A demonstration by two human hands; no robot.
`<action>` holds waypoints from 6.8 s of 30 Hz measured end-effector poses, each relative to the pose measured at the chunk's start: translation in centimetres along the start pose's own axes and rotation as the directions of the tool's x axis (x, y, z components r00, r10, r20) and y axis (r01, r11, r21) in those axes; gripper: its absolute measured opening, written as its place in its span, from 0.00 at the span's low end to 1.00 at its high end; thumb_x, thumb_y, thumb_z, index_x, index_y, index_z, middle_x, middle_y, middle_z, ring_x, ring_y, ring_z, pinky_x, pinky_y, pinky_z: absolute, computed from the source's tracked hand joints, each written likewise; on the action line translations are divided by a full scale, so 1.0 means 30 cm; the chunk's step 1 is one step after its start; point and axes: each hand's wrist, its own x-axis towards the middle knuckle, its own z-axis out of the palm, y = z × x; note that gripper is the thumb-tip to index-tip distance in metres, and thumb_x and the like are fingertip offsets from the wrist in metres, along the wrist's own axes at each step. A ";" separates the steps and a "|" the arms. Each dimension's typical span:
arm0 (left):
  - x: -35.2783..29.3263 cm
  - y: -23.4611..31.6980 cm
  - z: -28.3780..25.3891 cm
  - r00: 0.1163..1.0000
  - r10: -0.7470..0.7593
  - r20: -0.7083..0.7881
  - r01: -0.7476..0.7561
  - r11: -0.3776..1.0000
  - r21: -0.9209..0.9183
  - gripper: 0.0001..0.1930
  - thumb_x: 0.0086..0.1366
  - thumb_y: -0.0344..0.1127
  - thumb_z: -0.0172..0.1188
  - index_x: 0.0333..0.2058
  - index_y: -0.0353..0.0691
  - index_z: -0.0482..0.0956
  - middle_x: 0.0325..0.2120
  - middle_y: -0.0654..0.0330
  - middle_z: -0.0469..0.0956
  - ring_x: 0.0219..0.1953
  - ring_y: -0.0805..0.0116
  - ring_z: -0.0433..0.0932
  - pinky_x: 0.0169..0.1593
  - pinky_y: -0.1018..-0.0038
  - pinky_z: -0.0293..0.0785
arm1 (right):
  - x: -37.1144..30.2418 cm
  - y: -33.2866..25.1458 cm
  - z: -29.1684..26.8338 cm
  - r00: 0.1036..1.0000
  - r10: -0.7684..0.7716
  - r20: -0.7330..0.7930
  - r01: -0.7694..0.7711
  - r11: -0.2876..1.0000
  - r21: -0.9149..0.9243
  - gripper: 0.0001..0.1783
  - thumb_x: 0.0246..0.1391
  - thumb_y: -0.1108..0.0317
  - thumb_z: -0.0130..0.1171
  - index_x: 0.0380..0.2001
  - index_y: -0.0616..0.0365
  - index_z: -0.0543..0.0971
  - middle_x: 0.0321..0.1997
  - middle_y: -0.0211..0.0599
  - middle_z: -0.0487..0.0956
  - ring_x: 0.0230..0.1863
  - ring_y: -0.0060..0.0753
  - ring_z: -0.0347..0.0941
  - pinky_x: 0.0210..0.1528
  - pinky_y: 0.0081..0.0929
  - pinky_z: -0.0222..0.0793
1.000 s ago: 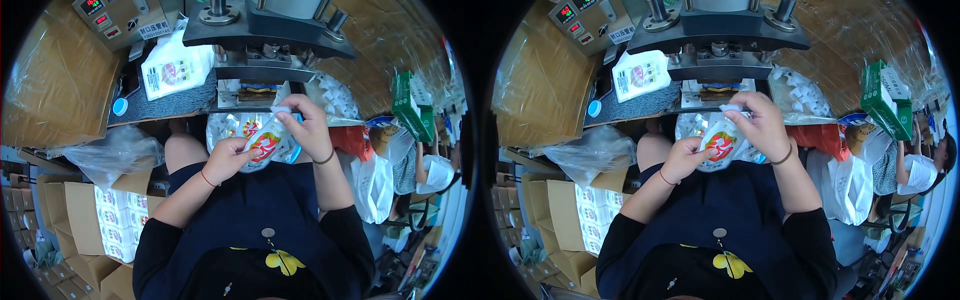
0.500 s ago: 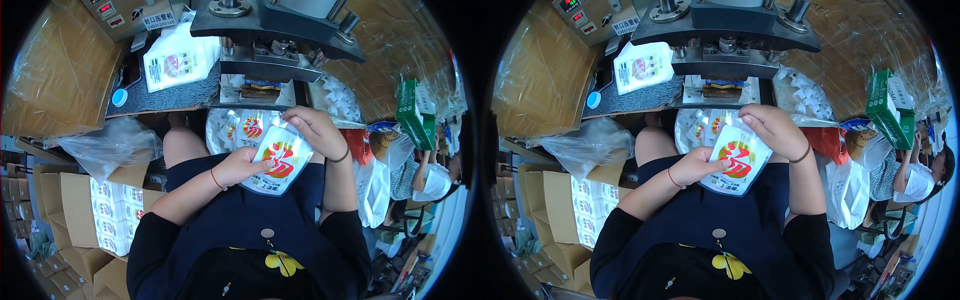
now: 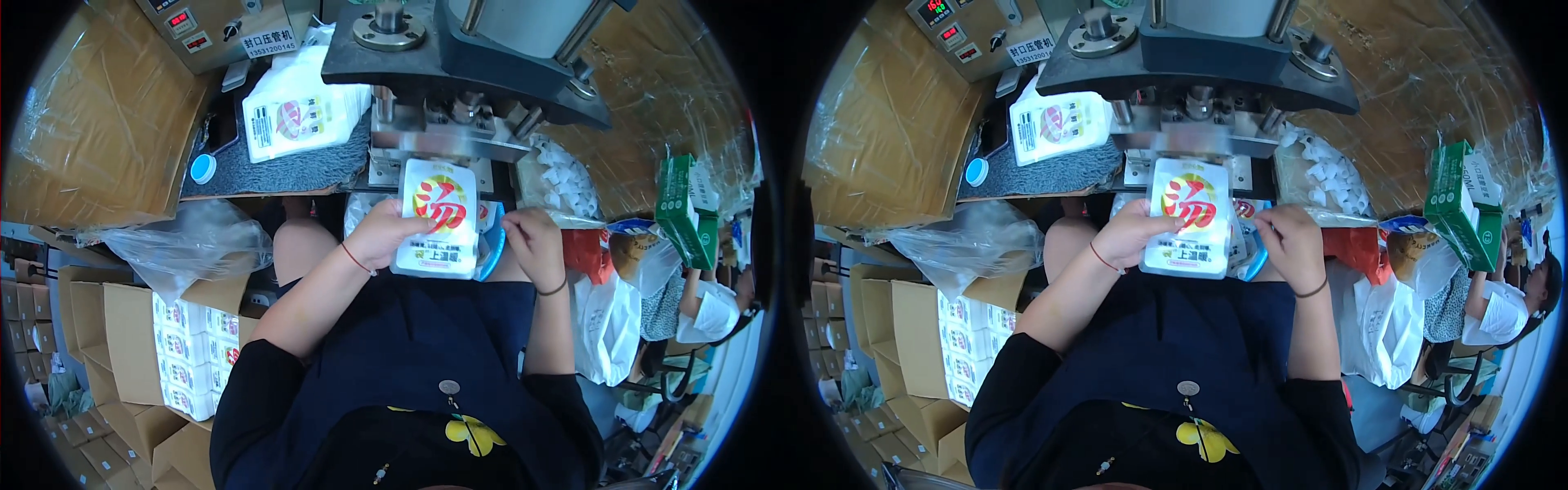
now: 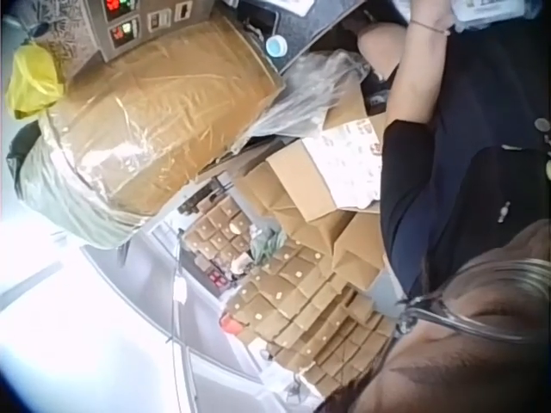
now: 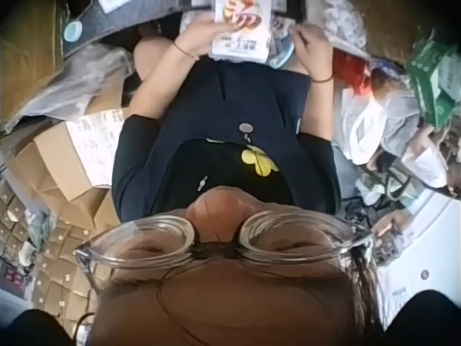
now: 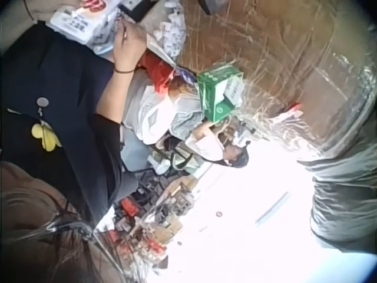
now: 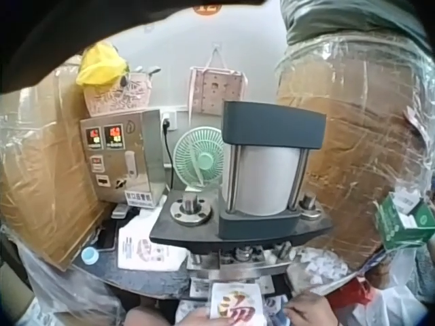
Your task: Manually placing plastic components into bags and sealing them using a heat-sealer machine.
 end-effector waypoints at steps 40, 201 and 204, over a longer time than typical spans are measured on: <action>-0.046 -0.429 -0.178 0.692 0.685 0.225 -0.197 -0.120 0.973 0.24 0.65 0.36 0.60 0.57 0.32 0.70 0.49 0.40 0.75 0.53 0.41 0.72 0.55 0.58 0.70 | -0.693 0.059 0.347 0.878 0.139 0.458 -0.188 0.980 0.063 0.12 0.61 0.59 0.54 0.34 0.55 0.81 0.34 0.41 0.80 0.41 0.48 0.77 0.44 0.42 0.73; 0.130 -0.633 -0.180 0.830 0.334 0.446 -0.491 0.058 0.869 0.09 0.57 0.32 0.58 0.34 0.33 0.78 0.34 0.42 0.77 0.40 0.40 0.76 0.46 0.53 0.70 | -0.426 0.029 0.485 0.975 -0.205 -0.085 0.210 0.976 0.060 0.07 0.46 0.66 0.67 0.22 0.54 0.79 0.26 0.41 0.74 0.34 0.50 0.70 0.39 0.44 0.62; 0.108 -0.616 -0.163 0.830 0.324 0.455 -0.476 -0.017 0.879 0.11 0.61 0.32 0.54 0.41 0.33 0.75 0.34 0.41 0.78 0.38 0.39 0.77 0.44 0.53 0.72 | -0.432 0.049 0.479 0.978 -0.203 -0.056 0.205 0.978 0.046 0.06 0.45 0.66 0.68 0.23 0.54 0.80 0.27 0.40 0.74 0.35 0.48 0.71 0.41 0.42 0.63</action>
